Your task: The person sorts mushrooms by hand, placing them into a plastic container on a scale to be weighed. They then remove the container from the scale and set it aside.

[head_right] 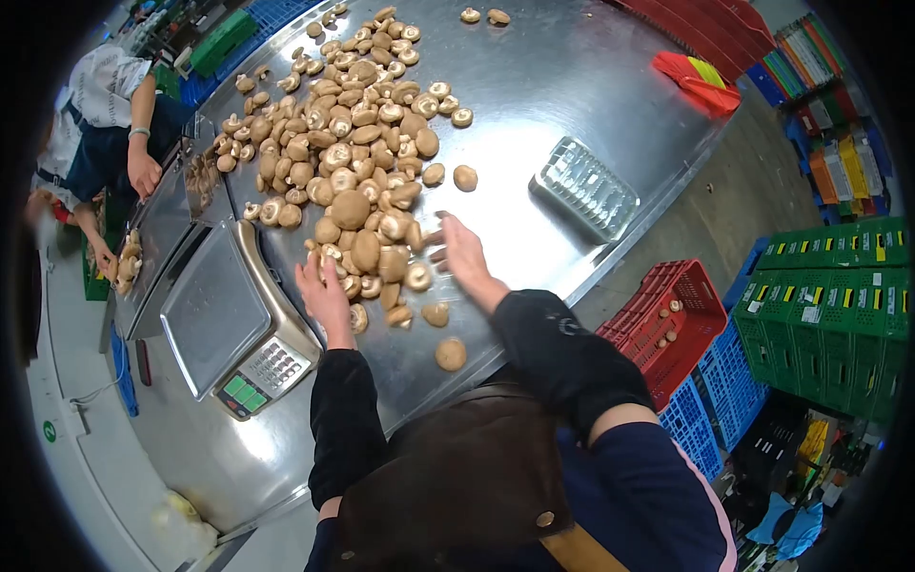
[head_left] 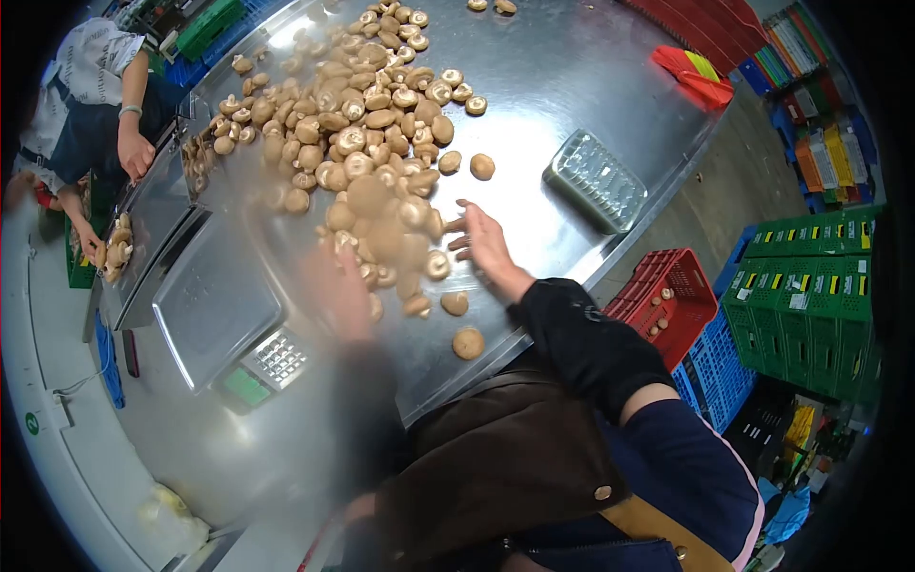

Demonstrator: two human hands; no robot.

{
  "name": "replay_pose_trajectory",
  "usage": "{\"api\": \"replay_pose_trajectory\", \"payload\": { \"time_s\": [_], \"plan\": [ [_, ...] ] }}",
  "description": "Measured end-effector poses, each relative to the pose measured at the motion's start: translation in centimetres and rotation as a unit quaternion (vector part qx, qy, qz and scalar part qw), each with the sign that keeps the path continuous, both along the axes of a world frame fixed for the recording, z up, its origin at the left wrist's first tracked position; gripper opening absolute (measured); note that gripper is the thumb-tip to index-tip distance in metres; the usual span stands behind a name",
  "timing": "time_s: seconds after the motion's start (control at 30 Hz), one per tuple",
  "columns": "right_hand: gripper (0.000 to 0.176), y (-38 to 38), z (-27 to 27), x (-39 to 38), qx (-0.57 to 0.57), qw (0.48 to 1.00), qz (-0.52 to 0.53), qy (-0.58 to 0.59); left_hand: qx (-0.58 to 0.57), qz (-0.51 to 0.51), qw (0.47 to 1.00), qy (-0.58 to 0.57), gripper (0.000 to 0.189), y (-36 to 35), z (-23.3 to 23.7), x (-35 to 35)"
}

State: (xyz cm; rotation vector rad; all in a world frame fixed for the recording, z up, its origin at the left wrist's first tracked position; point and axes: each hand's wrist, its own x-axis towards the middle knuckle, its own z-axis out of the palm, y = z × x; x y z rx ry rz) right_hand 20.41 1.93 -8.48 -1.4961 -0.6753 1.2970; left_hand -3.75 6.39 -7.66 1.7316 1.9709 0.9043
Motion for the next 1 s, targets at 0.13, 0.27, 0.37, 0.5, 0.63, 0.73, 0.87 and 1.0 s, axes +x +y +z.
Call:
{"api": "replay_pose_trajectory", "payload": {
  "time_s": [0.13, 0.27, 0.37, 0.5, 0.63, 0.73, 0.87, 1.0],
  "plan": [
    [0.049, 2.2, -2.9, -5.0, 0.051, 0.99, 0.051, -0.121, 0.006, -0.043, 0.999, -0.021, 0.052, -1.1, 1.2, 1.7],
    [0.045, 2.8, -2.3, -7.3, 0.062, 0.995, 0.022, -0.071, 0.017, -0.041, 0.997, 0.06, 0.061, -2.8, 2.3, 3.7],
    [0.048, 2.4, -2.6, -6.6, 0.022, 0.999, 0.026, -0.036, 0.014, -0.047, 0.997, 0.052, 0.063, -3.7, 3.9, 4.2],
    [0.051, 1.3, -5.2, -6.0, 0.0, 0.997, -0.012, 0.077, 0.018, -0.098, 0.985, -0.143, 0.059, -4.5, 5.4, 3.2],
    [0.05, 0.4, -2.4, -4.6, -0.015, 0.988, -0.003, 0.154, 0.016, -0.113, 0.95, -0.292, 0.051, -5.3, 5.0, 1.6],
    [0.05, 0.4, -2.2, -3.9, 0.003, 0.975, -0.019, 0.222, -0.034, -0.1, 0.939, -0.327, 0.052, -5.4, 5.5, 0.8],
    [0.048, 0.3, -1.3, -2.9, 0.013, 0.974, -0.019, 0.227, -0.005, -0.072, 0.937, -0.342, 0.049, -5.2, 6.0, 0.8],
    [0.048, 0.5, -0.2, -2.8, 0.029, 0.975, -0.02, 0.219, 0.004, -0.073, 0.941, -0.33, 0.052, -5.1, 6.2, 0.1]
  ]
}}
